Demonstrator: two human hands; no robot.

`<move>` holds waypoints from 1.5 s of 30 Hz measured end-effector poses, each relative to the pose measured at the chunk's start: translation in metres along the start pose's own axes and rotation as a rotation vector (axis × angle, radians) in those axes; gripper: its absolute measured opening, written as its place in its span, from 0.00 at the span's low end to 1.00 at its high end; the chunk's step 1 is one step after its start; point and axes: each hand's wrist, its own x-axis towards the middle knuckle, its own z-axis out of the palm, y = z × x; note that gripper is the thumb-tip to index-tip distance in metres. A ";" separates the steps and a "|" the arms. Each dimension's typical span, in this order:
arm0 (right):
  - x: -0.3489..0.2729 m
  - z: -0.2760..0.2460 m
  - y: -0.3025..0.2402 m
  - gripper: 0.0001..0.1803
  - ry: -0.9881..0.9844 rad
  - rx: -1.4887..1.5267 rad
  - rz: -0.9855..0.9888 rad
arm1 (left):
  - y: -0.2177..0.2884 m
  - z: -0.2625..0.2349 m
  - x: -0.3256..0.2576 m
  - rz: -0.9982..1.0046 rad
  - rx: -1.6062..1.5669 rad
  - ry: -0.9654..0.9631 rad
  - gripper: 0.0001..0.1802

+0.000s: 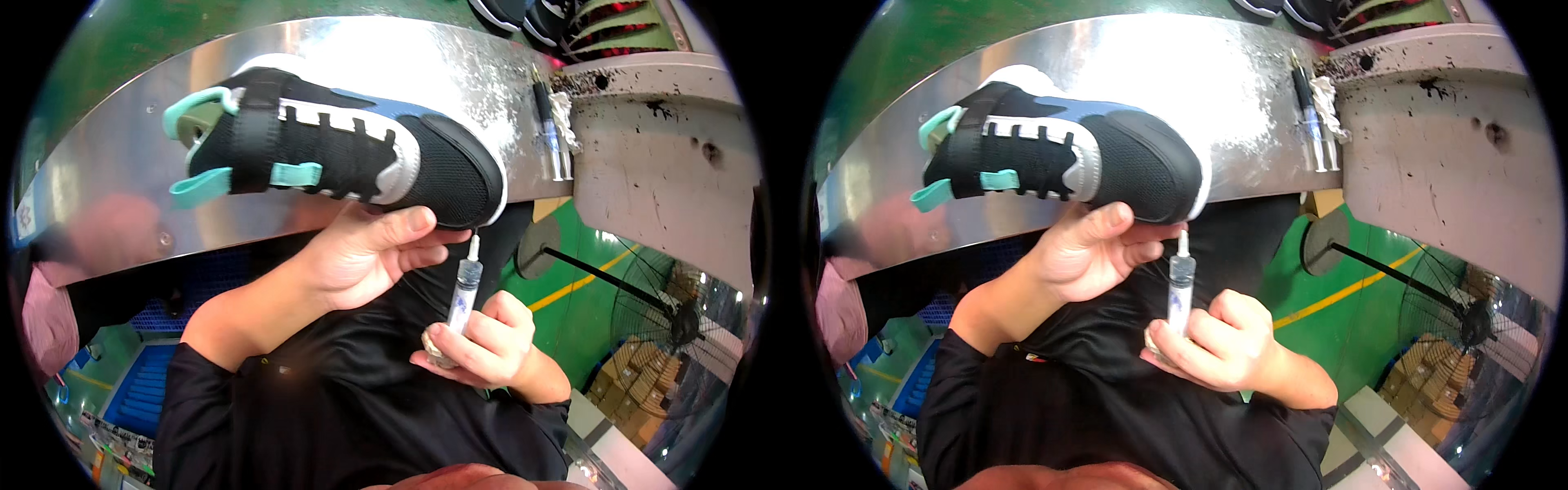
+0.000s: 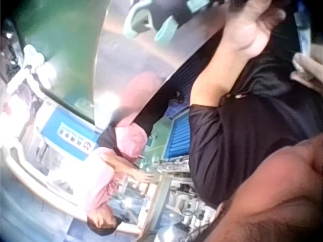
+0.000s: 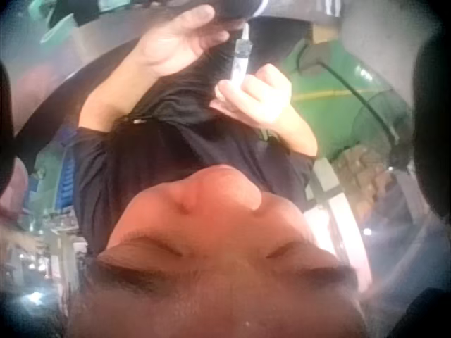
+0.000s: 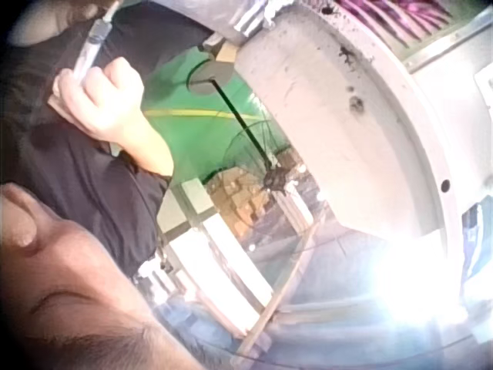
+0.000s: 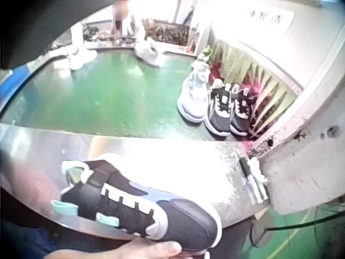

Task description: The person uses a syringe to apply glue along the sole edges of several sneakers. They pick up each shoe, inject glue into the seam between the upper and sole, rotate the shoe to cover different sides, and place it back on the table.

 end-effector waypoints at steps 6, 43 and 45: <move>-0.007 -0.019 0.000 0.22 0.079 0.098 0.066 | 0.000 -0.022 -0.031 -0.080 -0.028 -0.061 0.18; 0.064 0.024 0.040 0.27 0.131 1.524 0.367 | 0.021 -0.068 -0.092 -0.268 0.028 0.005 0.15; 0.060 0.026 0.042 0.26 0.102 1.539 0.354 | 0.022 -0.067 -0.095 -0.252 0.036 0.026 0.15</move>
